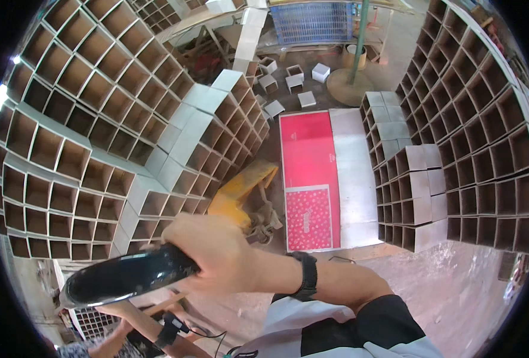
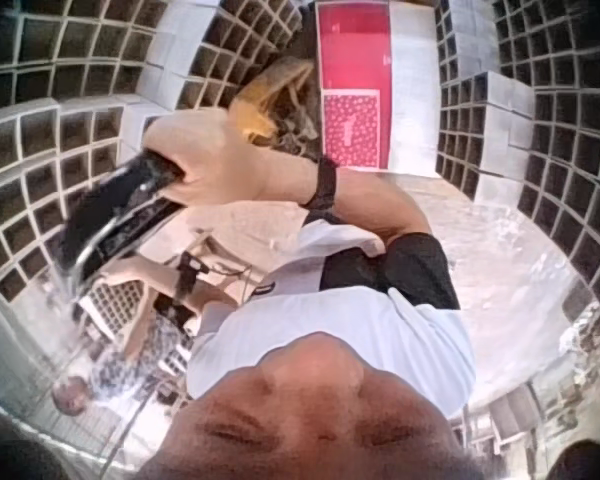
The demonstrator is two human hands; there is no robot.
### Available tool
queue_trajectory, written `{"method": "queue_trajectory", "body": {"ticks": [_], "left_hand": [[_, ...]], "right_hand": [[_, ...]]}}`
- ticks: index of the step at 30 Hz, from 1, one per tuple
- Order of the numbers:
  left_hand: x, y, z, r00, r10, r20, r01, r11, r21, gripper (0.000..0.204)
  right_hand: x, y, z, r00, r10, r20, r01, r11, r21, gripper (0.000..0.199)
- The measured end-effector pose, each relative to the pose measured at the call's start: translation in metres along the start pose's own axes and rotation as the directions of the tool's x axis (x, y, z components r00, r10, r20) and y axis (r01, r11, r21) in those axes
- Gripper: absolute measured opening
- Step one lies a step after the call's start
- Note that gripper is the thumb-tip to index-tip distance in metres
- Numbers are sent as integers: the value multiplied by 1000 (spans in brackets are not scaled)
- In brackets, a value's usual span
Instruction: The person uses a pallet jack to move a stack of white boxes, then squats to pick up several small white boxes from the floor and places them into a larger shelving unit. The person continues to arrange the boxes on the shelves.
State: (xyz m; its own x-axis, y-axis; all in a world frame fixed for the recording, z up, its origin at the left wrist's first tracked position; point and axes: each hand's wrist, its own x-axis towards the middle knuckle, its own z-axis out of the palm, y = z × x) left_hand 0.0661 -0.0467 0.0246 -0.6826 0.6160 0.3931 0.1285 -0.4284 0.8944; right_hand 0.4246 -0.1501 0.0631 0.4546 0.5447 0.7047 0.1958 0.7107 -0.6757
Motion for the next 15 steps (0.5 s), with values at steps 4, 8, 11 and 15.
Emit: {"method": "queue_trajectory", "body": {"ticks": [4, 8, 11, 15], "left_hand": [[0, 0, 4, 1000, -20, 7, 20, 1000, 0, 40], [-1, 8, 6, 999, -30, 12, 30, 999, -11, 42], [-13, 8, 15, 999, -49, 23, 49, 998, -32, 40], [-41, 12, 28, 999, -36, 17, 38, 993, -114, 27]], "right_hand": [[3, 8, -10, 998, -37, 47, 43, 991, -126, 30], [1, 4, -5, 1000, -25, 13, 27, 985, -172, 28], [-1, 0, -5, 999, 18, 48, -9, 982, -189, 28], [-2, -2, -13, 980, 130, 151, -98, 975, -200, 32]]}}
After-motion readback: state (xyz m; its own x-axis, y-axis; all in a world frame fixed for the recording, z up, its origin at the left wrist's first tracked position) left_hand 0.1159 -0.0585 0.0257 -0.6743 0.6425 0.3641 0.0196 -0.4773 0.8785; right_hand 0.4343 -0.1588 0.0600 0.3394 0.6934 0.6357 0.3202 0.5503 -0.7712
